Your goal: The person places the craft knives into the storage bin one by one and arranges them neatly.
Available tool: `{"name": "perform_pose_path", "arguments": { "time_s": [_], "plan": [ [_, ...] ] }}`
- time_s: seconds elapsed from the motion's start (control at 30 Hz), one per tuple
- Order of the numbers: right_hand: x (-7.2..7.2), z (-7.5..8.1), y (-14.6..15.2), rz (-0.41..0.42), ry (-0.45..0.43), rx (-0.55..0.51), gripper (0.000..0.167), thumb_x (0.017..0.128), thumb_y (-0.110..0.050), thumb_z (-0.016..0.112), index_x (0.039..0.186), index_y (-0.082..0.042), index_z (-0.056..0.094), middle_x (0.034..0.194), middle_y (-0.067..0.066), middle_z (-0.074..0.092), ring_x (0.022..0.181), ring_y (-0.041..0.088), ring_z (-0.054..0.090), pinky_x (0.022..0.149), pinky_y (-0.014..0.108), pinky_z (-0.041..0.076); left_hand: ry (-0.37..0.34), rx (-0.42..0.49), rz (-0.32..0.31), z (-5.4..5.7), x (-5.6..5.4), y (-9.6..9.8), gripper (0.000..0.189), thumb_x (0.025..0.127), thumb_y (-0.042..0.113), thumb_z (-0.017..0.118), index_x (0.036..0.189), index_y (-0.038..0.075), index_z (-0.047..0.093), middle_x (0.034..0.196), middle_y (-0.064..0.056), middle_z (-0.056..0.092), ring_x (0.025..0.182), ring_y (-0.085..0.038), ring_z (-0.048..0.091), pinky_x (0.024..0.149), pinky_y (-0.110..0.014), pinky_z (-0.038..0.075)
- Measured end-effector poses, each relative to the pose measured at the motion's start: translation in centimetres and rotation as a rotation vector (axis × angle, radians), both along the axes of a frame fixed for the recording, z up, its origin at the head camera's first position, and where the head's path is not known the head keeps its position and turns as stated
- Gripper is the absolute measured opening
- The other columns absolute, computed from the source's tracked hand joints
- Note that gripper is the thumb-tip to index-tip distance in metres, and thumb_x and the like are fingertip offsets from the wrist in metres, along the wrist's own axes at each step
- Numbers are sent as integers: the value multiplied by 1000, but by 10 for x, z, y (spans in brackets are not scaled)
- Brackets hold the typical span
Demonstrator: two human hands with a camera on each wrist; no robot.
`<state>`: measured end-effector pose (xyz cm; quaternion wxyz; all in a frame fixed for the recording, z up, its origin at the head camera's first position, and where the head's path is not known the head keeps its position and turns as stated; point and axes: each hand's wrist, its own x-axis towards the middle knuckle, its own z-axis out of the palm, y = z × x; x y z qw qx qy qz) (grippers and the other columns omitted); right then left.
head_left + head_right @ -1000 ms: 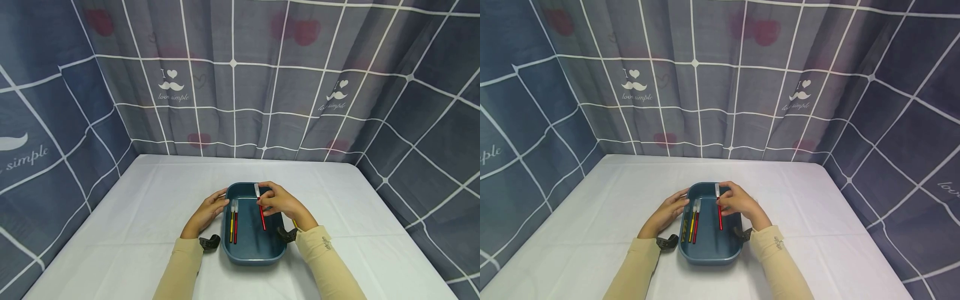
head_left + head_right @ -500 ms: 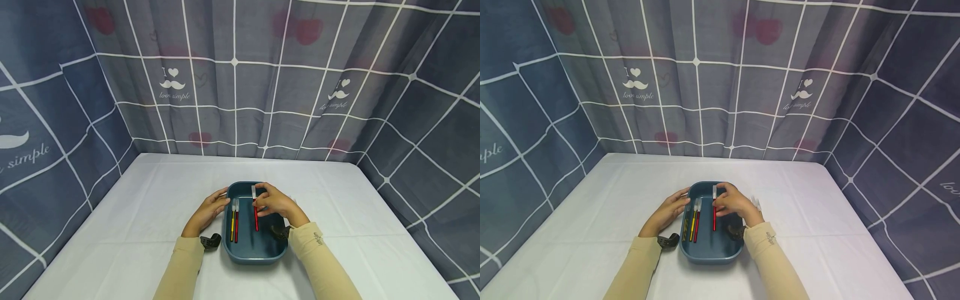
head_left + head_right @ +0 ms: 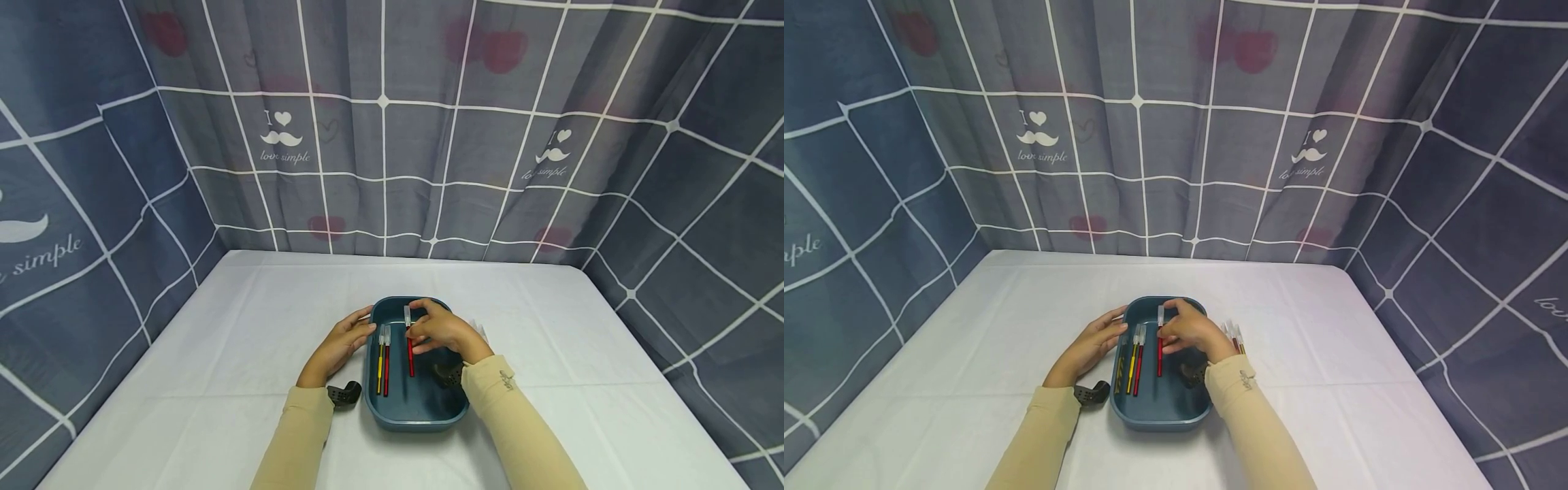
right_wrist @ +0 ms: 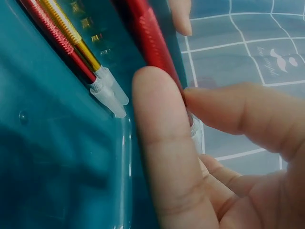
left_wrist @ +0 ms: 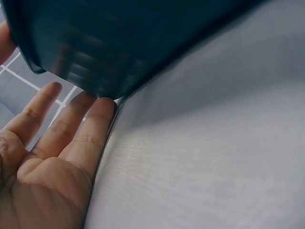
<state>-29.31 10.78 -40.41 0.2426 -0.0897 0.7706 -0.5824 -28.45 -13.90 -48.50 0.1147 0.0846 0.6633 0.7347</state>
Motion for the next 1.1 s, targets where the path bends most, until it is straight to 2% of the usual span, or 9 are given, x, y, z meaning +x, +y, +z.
{"name": "perform_pose_path", "arguments": {
  "time_s": [0.47, 0.8, 1.1],
  "plan": [
    [-3, -5, -11, 35, -32, 30, 72, 98, 12, 65, 161, 2, 32, 102, 18, 67, 80, 23, 66, 70, 35, 67, -2, -2, -10, -1, -1, 0, 65, 110, 13, 60, 168, 0, 34, 166, -29, 41, 150, -37, 46, 126, -47, 36],
    [-3, -5, -26, 25, -44, 82, 72, 96, 15, 66, 159, 1, 34, 90, 16, 65, 74, 22, 67, 70, 35, 67, 0, 0, -15, -1, -2, -1, 65, 110, 13, 60, 168, 0, 33, 167, -29, 40, 152, -38, 44, 127, -48, 36],
    [-3, -10, -38, 0, -55, 146, 71, 97, 18, 65, 157, 2, 32, 87, 17, 63, 75, 23, 67, 73, 38, 68, -3, 2, -17, -1, -2, -2, 66, 109, 15, 60, 168, 1, 34, 167, -29, 40, 151, -38, 44, 127, -50, 34]
  ]
}}
